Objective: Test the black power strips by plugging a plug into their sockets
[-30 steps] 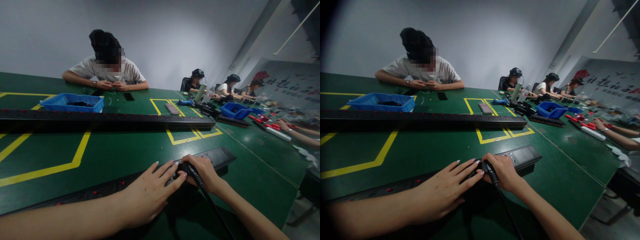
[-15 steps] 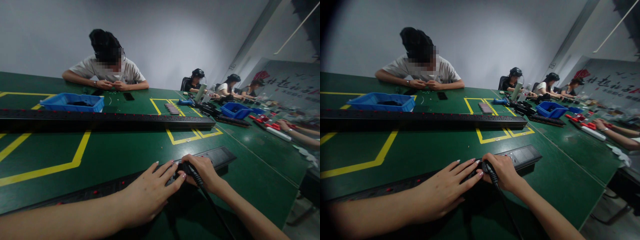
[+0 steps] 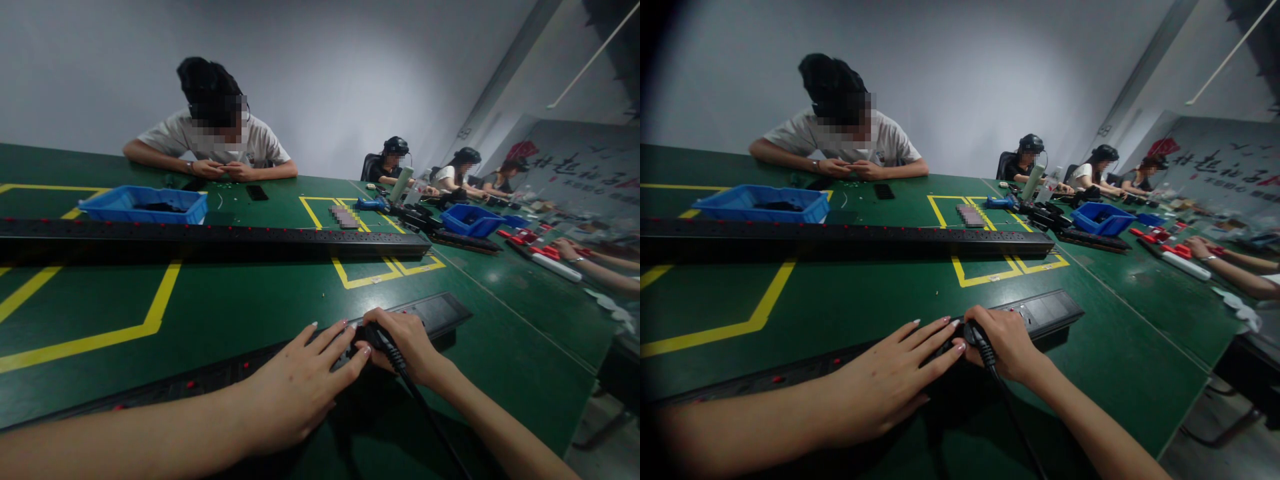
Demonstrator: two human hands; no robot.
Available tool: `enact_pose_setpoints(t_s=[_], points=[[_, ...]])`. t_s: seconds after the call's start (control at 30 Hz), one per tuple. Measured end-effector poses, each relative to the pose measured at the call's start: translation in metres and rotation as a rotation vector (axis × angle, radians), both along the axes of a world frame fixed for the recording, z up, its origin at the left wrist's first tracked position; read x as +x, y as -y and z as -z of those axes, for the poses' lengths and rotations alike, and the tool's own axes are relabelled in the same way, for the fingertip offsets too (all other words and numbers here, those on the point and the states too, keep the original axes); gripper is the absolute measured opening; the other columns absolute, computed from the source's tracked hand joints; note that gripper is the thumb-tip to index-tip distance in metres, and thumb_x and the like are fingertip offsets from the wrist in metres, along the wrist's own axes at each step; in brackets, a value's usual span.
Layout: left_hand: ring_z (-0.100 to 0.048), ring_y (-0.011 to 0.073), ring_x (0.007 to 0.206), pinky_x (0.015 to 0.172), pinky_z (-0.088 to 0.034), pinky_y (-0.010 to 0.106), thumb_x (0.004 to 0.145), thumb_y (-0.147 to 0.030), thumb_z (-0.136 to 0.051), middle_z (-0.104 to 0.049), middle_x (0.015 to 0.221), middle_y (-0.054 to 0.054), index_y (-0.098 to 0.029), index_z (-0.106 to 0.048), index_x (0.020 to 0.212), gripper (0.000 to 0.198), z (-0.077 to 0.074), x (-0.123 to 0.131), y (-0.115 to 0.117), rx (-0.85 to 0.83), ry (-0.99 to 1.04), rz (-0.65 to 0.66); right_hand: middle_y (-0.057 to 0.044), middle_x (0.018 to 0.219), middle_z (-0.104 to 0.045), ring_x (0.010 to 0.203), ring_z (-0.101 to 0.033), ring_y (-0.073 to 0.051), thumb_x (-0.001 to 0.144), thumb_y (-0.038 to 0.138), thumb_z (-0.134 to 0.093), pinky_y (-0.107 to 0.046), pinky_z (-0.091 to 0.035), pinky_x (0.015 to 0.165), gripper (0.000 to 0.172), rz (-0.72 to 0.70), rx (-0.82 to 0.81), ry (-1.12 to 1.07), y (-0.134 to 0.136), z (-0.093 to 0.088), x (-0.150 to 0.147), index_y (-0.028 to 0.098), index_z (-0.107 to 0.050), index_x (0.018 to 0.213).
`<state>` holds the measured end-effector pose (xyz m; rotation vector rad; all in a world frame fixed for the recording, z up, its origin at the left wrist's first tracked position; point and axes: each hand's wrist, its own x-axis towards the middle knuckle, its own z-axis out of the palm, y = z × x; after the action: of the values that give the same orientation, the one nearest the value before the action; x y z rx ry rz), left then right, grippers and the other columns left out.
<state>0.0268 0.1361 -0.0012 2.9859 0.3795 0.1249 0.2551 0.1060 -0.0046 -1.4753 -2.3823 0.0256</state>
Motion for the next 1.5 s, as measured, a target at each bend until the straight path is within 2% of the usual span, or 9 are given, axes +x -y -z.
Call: enact_pose_setpoints(t_s=[0.5, 0.97, 1.17, 1.5], points=[[-0.008, 0.0284, 0.132, 0.1, -0.025, 0.051, 0.075, -0.02, -0.052, -0.011, 0.146, 0.014, -0.019, -0.009, 0.138, 0.077, 0.002, -0.001, 0.0, 0.019, 0.009, -0.017, -0.003, 0.075, -0.057, 0.064, -0.053, -0.014, 0.077, 0.029, -0.047, -0.024, -0.037, 0.058, 0.028, -0.079, -0.076, -0.029, 0.004, -0.014, -0.003, 0.018, -0.043, 0.102], [-0.01, 0.0271, 0.133, 0.102, -0.024, 0.048, 0.077, -0.022, -0.051, -0.014, 0.146, 0.012, -0.018, -0.006, 0.138, 0.076, 0.002, -0.001, -0.001, -0.01, 0.02, -0.02, -0.002, 0.074, -0.06, 0.063, -0.055, -0.013, 0.071, 0.026, -0.048, -0.023, -0.037, 0.057, 0.026, -0.033, 0.045, -0.009, 0.002, -0.003, -0.003, 0.019, -0.046, 0.097], [-0.007, 0.0279, 0.133, 0.101, -0.024, 0.05, 0.073, -0.02, -0.054, -0.009, 0.146, 0.012, -0.021, -0.002, 0.139, 0.084, -0.001, -0.001, 0.0, -0.017, -0.001, -0.005, -0.003, 0.079, -0.061, 0.067, -0.057, -0.015, 0.069, 0.027, -0.049, -0.023, -0.038, 0.058, 0.03, -0.062, 0.014, -0.018, 0.002, -0.001, 0.001, 0.019, -0.046, 0.099], [-0.007, 0.0276, 0.133, 0.102, -0.024, 0.049, 0.076, -0.024, -0.051, -0.012, 0.146, 0.013, -0.016, -0.004, 0.139, 0.079, -0.002, -0.002, 0.0, -0.02, -0.002, -0.01, -0.003, 0.077, -0.059, 0.066, -0.056, -0.013, 0.074, 0.025, -0.047, -0.023, -0.039, 0.059, 0.025, -0.057, -0.002, -0.046, 0.003, -0.005, -0.003, 0.019, -0.046, 0.098]])
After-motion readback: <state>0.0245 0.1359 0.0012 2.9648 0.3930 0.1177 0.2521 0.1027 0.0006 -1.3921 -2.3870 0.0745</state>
